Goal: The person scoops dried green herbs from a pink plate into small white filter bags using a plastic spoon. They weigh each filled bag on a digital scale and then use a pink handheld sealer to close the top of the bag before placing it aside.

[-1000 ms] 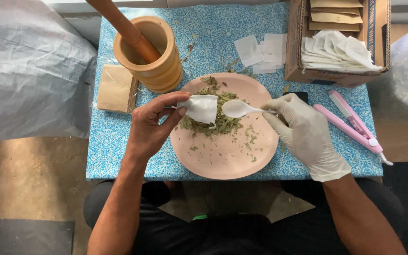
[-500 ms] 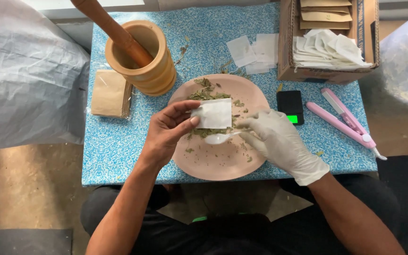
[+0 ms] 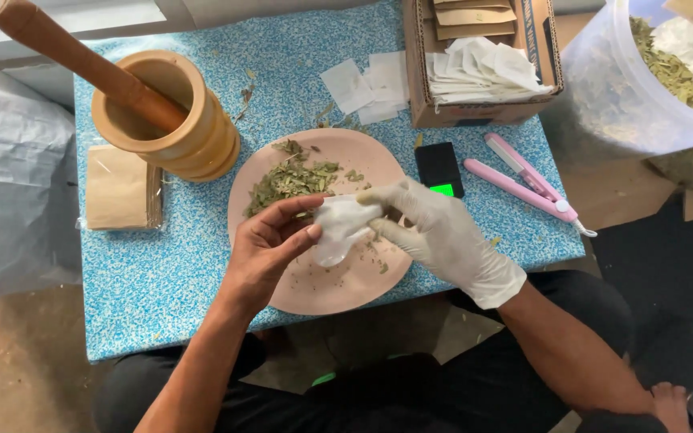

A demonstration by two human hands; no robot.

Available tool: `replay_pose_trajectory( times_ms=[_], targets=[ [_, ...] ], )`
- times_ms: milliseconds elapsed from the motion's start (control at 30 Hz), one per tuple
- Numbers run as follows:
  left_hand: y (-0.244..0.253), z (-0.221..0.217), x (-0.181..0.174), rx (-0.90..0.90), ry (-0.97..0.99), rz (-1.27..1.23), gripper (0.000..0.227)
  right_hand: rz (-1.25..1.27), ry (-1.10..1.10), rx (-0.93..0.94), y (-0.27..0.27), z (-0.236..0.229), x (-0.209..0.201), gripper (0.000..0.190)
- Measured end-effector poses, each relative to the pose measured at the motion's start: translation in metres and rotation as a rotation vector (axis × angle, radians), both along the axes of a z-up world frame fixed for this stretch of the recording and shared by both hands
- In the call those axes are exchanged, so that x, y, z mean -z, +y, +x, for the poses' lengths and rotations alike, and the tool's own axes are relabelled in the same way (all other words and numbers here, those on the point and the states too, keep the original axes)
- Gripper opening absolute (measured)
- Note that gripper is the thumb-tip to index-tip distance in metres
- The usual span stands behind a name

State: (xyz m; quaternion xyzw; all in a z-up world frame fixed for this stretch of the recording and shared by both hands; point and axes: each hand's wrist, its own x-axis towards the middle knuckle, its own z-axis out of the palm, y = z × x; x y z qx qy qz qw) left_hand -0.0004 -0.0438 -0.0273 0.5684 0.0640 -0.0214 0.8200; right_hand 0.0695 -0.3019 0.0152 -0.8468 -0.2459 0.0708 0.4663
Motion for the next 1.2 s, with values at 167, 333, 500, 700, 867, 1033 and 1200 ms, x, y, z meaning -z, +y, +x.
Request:
replay_pose_trajectory(
  times_ms=[167, 333, 500, 700, 867, 1033, 1200],
  targets=[
    [0.014, 0.0, -0.034, -0.037, -0.128, 0.226, 0.047, -0.015, -0.023, 0.133, -0.04, 0.03, -0.027, 0.034],
    [0.051, -0.001, -0.04, -0.18, -0.234, 0.45, 0.036, -0.2, -0.068, 0.403, -0.081, 0.057, -0.011, 0.036],
    [0.071, -0.006, -0.04, -0.271, -0.313, 0.625, 0.029, -0.278, -0.164, 0.402, -0.087, 0.056, 0.011, 0.027],
    [0.07, -0.011, -0.043, -0.299, -0.299, 0.68, 0.025, -0.501, -0.14, 0.349, -0.096, 0.047, 0.007, 0.04],
    [0.064, -0.011, -0.054, -0.294, -0.278, 0.742, 0.02, -0.622, -0.324, 0.323, -0.114, 0.055, 0.005, 0.045],
    [0.067, -0.012, -0.053, -0.304, -0.288, 0.729, 0.021, -0.708, -0.541, 0.364, -0.146, 0.051, -0.003, 0.054],
    [0.066, -0.017, -0.058, -0.322, -0.264, 0.722, 0.019, -0.957, -0.05, 0.338, -0.15, 0.047, 0.006, 0.091]
  ],
)
